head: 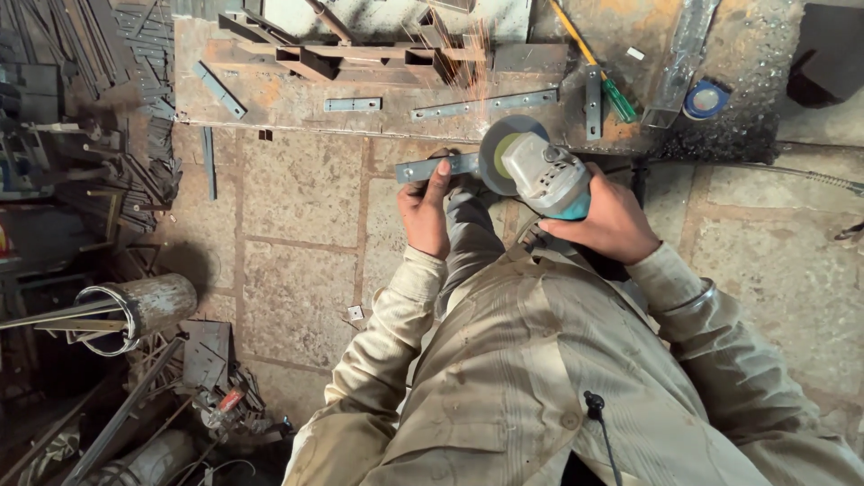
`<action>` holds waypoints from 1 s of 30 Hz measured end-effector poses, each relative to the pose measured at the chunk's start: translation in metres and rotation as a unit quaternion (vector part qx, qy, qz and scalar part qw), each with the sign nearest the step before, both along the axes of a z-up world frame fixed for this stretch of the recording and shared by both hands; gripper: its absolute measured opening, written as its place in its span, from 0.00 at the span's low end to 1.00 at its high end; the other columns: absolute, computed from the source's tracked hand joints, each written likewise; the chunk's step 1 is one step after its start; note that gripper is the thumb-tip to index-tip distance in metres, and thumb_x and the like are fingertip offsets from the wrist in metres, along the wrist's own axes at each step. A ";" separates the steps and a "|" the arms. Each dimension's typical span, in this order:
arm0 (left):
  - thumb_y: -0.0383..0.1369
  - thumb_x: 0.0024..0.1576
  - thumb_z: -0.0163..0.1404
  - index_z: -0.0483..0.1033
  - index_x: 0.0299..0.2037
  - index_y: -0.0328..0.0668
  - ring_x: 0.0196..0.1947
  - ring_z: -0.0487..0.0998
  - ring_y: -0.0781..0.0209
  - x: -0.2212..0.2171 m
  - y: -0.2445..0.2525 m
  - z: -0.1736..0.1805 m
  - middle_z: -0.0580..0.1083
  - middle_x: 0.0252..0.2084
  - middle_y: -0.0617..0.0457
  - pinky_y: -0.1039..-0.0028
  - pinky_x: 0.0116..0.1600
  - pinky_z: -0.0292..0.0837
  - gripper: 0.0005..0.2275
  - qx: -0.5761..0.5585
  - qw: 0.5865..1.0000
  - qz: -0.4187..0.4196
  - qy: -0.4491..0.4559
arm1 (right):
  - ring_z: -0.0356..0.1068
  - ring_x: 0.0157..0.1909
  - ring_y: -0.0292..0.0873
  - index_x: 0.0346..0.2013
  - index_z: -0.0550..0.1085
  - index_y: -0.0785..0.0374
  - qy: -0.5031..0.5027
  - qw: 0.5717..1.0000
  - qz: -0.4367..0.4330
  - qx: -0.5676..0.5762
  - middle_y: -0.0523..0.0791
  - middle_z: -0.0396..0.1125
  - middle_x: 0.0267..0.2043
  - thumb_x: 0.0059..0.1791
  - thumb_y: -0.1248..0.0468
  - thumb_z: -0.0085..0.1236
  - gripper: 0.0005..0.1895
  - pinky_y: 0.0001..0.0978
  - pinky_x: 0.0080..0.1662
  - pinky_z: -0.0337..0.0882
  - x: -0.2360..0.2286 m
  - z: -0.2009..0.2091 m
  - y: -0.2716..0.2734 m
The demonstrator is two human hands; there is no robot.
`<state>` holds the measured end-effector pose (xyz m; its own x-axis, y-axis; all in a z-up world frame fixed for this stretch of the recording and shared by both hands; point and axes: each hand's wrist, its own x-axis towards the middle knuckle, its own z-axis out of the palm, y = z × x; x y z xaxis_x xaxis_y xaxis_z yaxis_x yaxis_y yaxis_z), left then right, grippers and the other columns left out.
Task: The recorder measures, marks, and grinds small metal hinge components in a metalworking workshop.
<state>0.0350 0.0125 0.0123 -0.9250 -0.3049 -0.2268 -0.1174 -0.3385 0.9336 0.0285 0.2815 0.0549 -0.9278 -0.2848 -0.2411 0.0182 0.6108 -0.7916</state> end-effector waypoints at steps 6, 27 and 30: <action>0.35 0.62 0.56 0.79 0.49 0.29 0.43 0.80 0.60 0.002 -0.010 -0.004 0.78 0.44 0.48 0.65 0.53 0.80 0.14 0.045 0.998 0.034 0.017 | 0.75 0.53 0.58 0.58 0.68 0.70 0.022 1.000 -0.019 0.003 0.58 0.73 0.51 0.37 0.50 0.75 0.43 0.46 0.53 0.71 0.002 -0.020 0.021; 0.51 0.52 0.60 0.64 0.61 0.44 0.40 0.80 0.39 -0.003 0.095 0.007 0.77 0.41 0.41 0.54 0.44 0.76 0.32 -0.509 0.689 -0.454 0.246 | 0.70 0.52 0.51 0.62 0.68 0.59 -0.142 0.707 -0.241 -0.650 0.49 0.69 0.51 0.57 0.44 0.53 0.27 0.48 0.58 0.70 -0.010 -0.096 0.069; 0.46 0.54 0.58 0.64 0.63 0.45 0.46 0.80 0.40 -0.002 0.093 -0.003 0.77 0.46 0.43 0.54 0.49 0.75 0.29 -0.507 0.676 -0.453 0.285 | 0.70 0.51 0.51 0.61 0.67 0.60 -0.125 0.723 -0.245 -0.634 0.49 0.69 0.51 0.57 0.43 0.52 0.27 0.49 0.58 0.71 -0.007 -0.101 0.069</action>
